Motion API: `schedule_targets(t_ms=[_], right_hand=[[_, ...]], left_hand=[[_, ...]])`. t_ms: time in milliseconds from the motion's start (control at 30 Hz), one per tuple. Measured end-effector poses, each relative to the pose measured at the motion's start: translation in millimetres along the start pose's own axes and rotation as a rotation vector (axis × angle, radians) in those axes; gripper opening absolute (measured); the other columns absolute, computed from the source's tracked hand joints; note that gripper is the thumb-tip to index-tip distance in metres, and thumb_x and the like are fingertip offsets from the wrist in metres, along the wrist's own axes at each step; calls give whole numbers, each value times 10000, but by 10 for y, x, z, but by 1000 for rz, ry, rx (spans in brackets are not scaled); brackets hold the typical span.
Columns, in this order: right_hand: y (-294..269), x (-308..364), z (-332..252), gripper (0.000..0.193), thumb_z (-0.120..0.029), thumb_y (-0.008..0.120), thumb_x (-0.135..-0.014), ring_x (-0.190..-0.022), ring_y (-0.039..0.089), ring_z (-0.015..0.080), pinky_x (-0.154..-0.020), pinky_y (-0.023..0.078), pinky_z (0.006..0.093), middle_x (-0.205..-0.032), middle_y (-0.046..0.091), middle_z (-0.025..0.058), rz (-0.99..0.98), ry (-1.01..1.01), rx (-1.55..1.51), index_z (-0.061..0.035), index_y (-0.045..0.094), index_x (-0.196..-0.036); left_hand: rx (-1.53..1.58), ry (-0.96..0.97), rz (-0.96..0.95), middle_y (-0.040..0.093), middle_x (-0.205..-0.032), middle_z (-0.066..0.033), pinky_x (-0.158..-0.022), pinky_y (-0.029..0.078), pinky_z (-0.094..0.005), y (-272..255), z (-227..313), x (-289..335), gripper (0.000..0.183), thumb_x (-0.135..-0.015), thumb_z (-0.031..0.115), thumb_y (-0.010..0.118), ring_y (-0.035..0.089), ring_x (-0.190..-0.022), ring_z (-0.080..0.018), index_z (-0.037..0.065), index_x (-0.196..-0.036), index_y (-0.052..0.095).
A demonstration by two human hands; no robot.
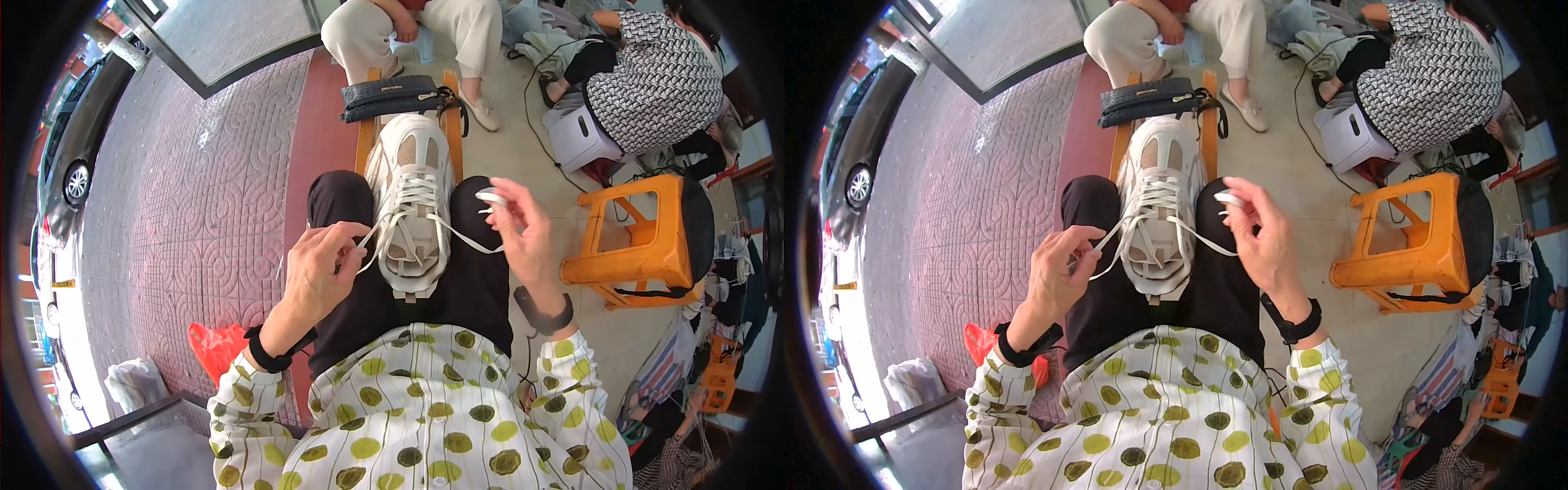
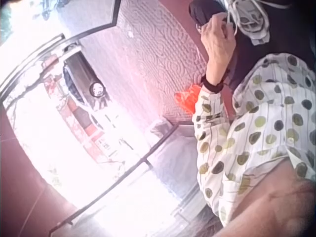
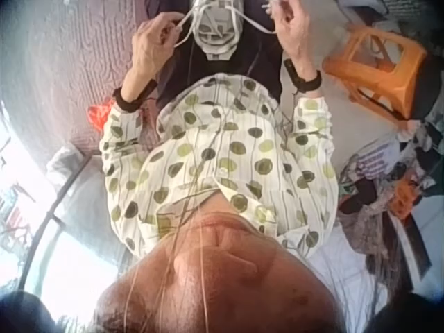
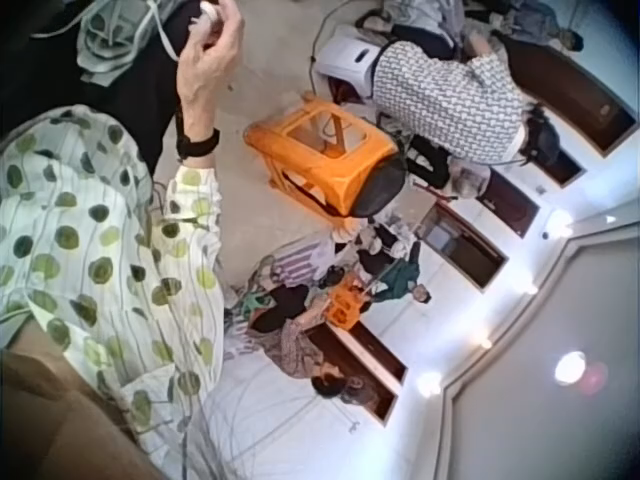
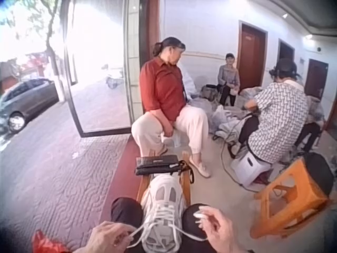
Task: The recorder is lacing up a white sneaker while it is held on a small wooden stand.
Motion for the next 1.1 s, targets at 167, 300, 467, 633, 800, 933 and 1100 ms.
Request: schedule_targets(t_ms=[167, 300, 467, 633, 800, 933, 1100], right_hand=[[253, -32, -134, 305, 61, 572, -892, -725, 645, 218, -681, 536, 315, -1046, 625, 116, -94, -221, 246, -40, 611, -1177], [274, -89, -117, 348, 103, 538, -882, -766, 661, 218, -704, 538, 322, -1024, 645, 106, -10, -229, 203, -43, 611, -1189], [359, -238, -152, 298, 64, 546, -895, -793, 669, 263, -710, 538, 357, -904, 677, 107, -93, -193, 240, -47, 614, -1162], [443, -287, -95, 197, -81, 623, -900, -761, 672, 346, -653, 514, 430, -906, 697, 139, -260, -275, 518, -55, 615, -1095], [357, -273, -117, 233, -127, 632, -909, -713, 665, 312, -645, 515, 410, -871, 696, 125, -358, -18, 602, -61, 617, -1132], [392, -206, -163, 366, -159, 678, -875, -728, 677, 330, -634, 522, 432, -866, 683, 115, -339, 29, 490, -86, 581, -1220], [468, -50, -171, 564, -177, 705, -838, -735, 673, 350, -650, 539, 448, -943, 642, 128, -356, -7, 612, -111, 483, -1352]], left_hand=[[19, -94, 79, 621, -740, -45, -677, 502, -324, -15, -117, -76, 190, -832, 40, 684, 624, -674, -222, 88, -1015, 669], [62, -118, 136, 625, -778, -73, -670, 509, -352, -52, -220, -197, 210, -826, 49, 694, 634, -712, -248, 76, -1032, 662], [-42, -60, 134, 636, -930, -87, -784, 498, -396, 100, -211, -311, 254, -799, 93, 717, 638, -883, -290, 88, -1047, 659], [-138, 23, -28, 636, -993, -111, -889, 445, -429, 397, -167, -367, 367, -797, 245, 748, 618, -937, -311, 81, -1100, 623], [-154, 71, -75, 631, -953, -88, -919, 428, -414, 451, -171, -328, 373, -783, 238, 754, 616, -945, -290, 87, -1092, 608], [-191, 84, -47, 620, -940, -89, -941, 419, -419, 480, -149, -310, 379, -776, 198, 745, 608, -971, -293, 88, -1107, 597], [-180, 160, -14, 603, -925, -101, -965, 412, -431, 519, -220, -279, 386, -775, 140, 715, 593, -973, -310, 74, -1127, 572]])
Point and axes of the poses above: each hand's wrist, its own x-axis away from the middle knuckle, its own y-axis out of the palm, z = x × y, the point moved 1 cm from there along -x, towards the middle knuckle
